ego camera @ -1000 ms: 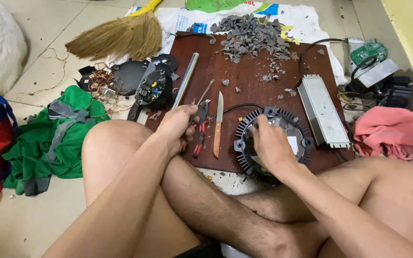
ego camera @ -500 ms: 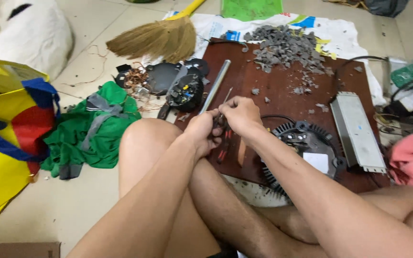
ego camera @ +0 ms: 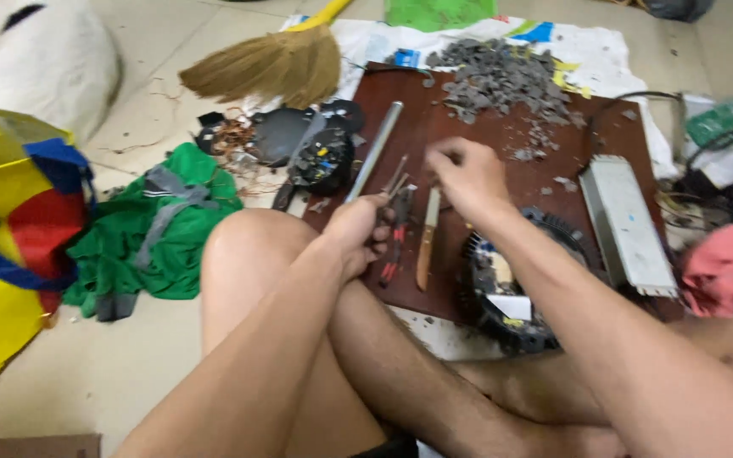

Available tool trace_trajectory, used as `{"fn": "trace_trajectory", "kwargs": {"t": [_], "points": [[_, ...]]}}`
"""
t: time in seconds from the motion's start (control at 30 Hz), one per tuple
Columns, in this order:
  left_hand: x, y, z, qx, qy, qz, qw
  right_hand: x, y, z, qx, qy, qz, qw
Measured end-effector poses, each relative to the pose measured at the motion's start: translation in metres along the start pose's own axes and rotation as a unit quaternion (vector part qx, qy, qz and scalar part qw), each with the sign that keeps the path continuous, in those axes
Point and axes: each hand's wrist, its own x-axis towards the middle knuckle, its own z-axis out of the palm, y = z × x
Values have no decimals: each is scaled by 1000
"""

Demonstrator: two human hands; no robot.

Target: Disassembling an electronic component, likely a motor or light fixture, using a screwdriver and pliers while sitting on the floor.

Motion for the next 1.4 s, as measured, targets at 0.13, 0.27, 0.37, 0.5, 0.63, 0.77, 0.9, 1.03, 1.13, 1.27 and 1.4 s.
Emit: {"fn": "trace_trajectory", "kwargs": {"t": [0.13, 0.27, 0.37, 0.5, 0.63, 0.77, 0.9, 1.03, 1.13, 1.27, 1.4], "points": [[0, -4, 6, 21, -1, 3, 1000, -42, 84, -54, -85, 49, 59, 993], [0, -6, 7, 80, 1, 12, 997, -92, 124, -66, -217, 22, 4, 976], [3, -10, 9, 121, -10, 40, 992, -108, 126, -59, -336, 11, -56, 940], [7, -21, 10, 146, -26, 62, 987, -118, 107, -42, -384, -10, -93, 919], [6, -20, 9, 145, -23, 68, 987, -106, 140, -13, -431, -14, -85, 898], [3, -18, 10, 142, -26, 58, 988, -73, 190, 13, -440, -46, -17, 897], [9, -22, 8, 140, -25, 58, 988, -77, 173, 19, -437, -50, 29, 898], [5, -18, 8, 145, -27, 56, 988, -85, 159, 13, -409, -57, 34, 910], [8, -18, 9, 141, -24, 58, 988, -95, 129, -1, -374, -109, 47, 920], [10, -20, 8, 141, -16, 58, 988, -89, 133, -2, -336, -105, 46, 935], [13, -22, 8, 136, -12, 55, 989, -101, 124, -18, -270, -98, 43, 957]]}}
